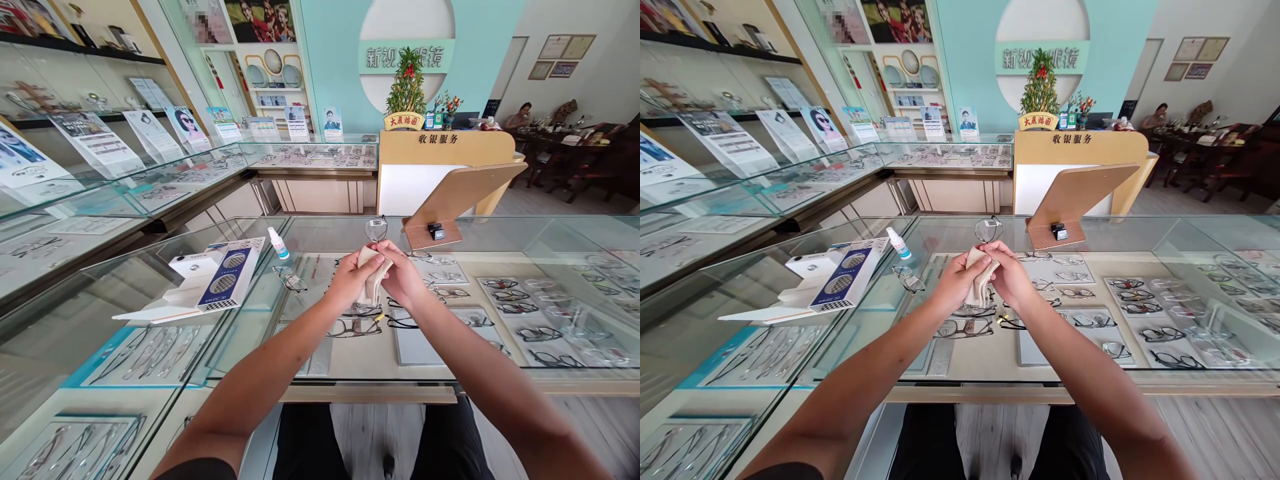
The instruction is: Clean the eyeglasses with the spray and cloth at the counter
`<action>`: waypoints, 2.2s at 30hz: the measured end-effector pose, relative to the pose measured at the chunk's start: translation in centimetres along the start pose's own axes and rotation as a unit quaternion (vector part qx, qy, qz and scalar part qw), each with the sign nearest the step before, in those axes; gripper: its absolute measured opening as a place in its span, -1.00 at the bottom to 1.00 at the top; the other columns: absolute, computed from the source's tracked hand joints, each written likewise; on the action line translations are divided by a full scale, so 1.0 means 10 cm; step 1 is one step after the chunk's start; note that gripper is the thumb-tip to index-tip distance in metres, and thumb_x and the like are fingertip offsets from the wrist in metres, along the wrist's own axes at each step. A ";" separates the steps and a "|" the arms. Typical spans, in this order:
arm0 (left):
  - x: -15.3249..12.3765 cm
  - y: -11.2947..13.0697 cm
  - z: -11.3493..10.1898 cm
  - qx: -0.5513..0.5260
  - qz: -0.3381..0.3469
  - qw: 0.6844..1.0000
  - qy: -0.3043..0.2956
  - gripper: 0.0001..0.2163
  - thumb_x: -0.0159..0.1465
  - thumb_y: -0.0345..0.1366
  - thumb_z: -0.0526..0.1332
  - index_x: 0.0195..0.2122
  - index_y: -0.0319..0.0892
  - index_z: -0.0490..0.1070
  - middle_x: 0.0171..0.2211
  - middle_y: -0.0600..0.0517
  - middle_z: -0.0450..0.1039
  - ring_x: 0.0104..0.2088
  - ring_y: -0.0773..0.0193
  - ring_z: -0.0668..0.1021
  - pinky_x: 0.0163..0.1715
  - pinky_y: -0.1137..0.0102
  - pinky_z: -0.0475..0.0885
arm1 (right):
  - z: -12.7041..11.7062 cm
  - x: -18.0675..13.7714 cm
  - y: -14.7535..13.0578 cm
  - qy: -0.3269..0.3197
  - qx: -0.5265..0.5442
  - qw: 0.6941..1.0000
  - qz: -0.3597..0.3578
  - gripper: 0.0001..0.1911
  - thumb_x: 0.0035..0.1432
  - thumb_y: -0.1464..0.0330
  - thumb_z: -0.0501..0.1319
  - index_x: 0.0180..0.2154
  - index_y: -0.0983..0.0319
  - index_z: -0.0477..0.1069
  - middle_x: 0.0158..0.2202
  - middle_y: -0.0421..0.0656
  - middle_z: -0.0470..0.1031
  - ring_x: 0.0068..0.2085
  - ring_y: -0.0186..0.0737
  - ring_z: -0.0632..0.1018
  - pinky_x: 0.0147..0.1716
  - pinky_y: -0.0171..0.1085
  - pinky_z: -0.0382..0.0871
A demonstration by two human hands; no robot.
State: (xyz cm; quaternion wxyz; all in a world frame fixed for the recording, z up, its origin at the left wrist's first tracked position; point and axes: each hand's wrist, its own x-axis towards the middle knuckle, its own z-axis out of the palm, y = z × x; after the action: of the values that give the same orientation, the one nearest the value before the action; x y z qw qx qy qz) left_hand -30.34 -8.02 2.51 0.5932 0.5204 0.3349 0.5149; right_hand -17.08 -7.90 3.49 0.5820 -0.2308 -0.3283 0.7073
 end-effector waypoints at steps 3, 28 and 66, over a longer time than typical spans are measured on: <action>-0.01 0.00 0.00 0.021 0.001 1.000 0.013 -0.48 0.21 0.23 0.47 -0.16 -0.18 0.62 -0.45 -0.01 0.66 -0.48 0.23 0.63 -0.46 0.40 0.49 | 0.02 -0.02 0.00 -0.002 -0.006 1.000 -0.004 -0.66 -0.02 0.21 0.59 -0.44 0.15 0.48 -0.30 -0.29 0.62 -0.56 -0.44 0.19 -0.54 -0.28 0.00; 0.20 0.02 -0.31 0.110 0.068 0.981 0.146 -0.41 0.22 0.39 0.35 -0.31 -0.12 0.55 -0.36 0.08 0.54 -0.30 0.25 0.52 -0.25 0.41 0.41 | -0.14 0.03 -0.07 -0.008 -0.074 0.997 -0.026 -0.72 0.01 0.21 0.61 -0.39 0.11 0.56 -0.23 -0.21 0.57 -0.13 -0.22 0.50 -0.10 -0.23 0.41; 0.27 0.16 -0.45 -0.006 0.012 1.000 -0.017 -0.49 0.04 -0.06 0.66 -0.05 -0.19 0.67 -0.20 -0.02 0.67 -0.24 0.24 0.65 -0.22 0.39 0.55 | -0.07 -0.01 -0.14 -0.048 -0.150 0.988 0.001 -0.76 0.01 0.21 0.57 -0.43 0.17 0.60 -0.37 -0.24 0.48 -0.27 -0.24 0.42 -0.17 -0.21 0.26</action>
State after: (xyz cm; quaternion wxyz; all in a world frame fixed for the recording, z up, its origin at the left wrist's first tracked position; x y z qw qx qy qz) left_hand -34.29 -4.30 3.35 0.5957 0.5292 0.3153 0.5155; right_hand -15.57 -7.75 4.02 0.5234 -0.2813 -0.4580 0.6611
